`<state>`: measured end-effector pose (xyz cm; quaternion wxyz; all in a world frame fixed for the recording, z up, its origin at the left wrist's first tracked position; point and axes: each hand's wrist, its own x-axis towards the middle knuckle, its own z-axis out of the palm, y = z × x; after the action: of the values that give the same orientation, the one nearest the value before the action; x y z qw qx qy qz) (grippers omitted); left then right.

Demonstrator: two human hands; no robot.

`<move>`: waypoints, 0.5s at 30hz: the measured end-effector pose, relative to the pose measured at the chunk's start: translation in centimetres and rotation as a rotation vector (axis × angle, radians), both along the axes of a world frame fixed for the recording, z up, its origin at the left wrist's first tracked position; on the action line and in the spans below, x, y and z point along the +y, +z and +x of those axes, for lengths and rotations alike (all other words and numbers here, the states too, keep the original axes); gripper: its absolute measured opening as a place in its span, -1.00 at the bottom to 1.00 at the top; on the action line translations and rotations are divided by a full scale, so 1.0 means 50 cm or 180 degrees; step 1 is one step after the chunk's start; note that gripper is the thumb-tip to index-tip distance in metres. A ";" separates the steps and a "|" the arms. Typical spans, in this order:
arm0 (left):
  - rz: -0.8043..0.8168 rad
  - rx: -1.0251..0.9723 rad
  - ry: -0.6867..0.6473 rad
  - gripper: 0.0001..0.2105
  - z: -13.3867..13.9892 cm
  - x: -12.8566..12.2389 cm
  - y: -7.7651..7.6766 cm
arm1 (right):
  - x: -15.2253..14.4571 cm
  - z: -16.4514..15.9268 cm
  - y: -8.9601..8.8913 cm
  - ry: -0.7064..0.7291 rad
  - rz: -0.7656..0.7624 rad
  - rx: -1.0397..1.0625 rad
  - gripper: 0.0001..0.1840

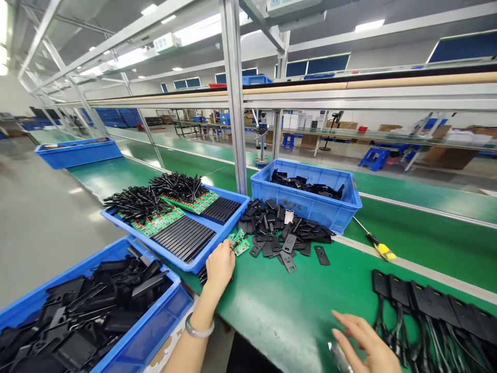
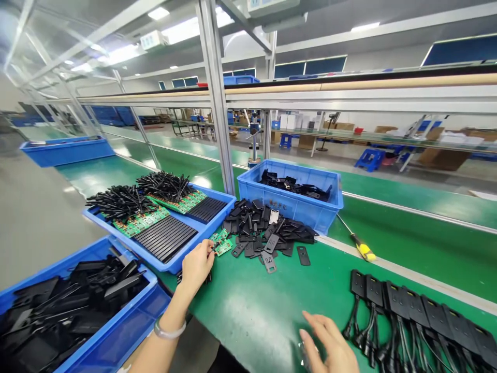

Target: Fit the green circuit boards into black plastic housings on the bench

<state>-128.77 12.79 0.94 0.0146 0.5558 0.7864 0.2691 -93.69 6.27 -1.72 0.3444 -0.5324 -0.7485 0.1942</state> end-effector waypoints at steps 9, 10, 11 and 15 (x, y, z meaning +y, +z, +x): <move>-0.0367 -0.2201 -0.2575 -0.79 0.171 -0.015 0.055 | -0.015 -0.157 -0.010 -0.0010 -0.1591 0.3803 -0.33; -0.0389 -0.1776 -0.2635 -0.80 0.185 0.004 0.054 | -0.014 -0.156 -0.007 -0.0174 -0.1607 0.4140 -0.39; -0.0310 -0.1210 -0.2485 -0.81 0.193 0.028 0.051 | -0.014 -0.147 -0.004 -0.0291 -0.1626 0.4334 -0.47; -0.0113 -0.0313 -0.1561 -0.64 0.183 0.156 0.035 | -0.028 -0.073 0.011 -0.0425 -0.1644 0.4349 -0.58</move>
<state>-119.60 20.58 2.70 0.1275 0.7160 0.6309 0.2703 -97.34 4.85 -1.18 0.6089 -0.4012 -0.2631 0.6317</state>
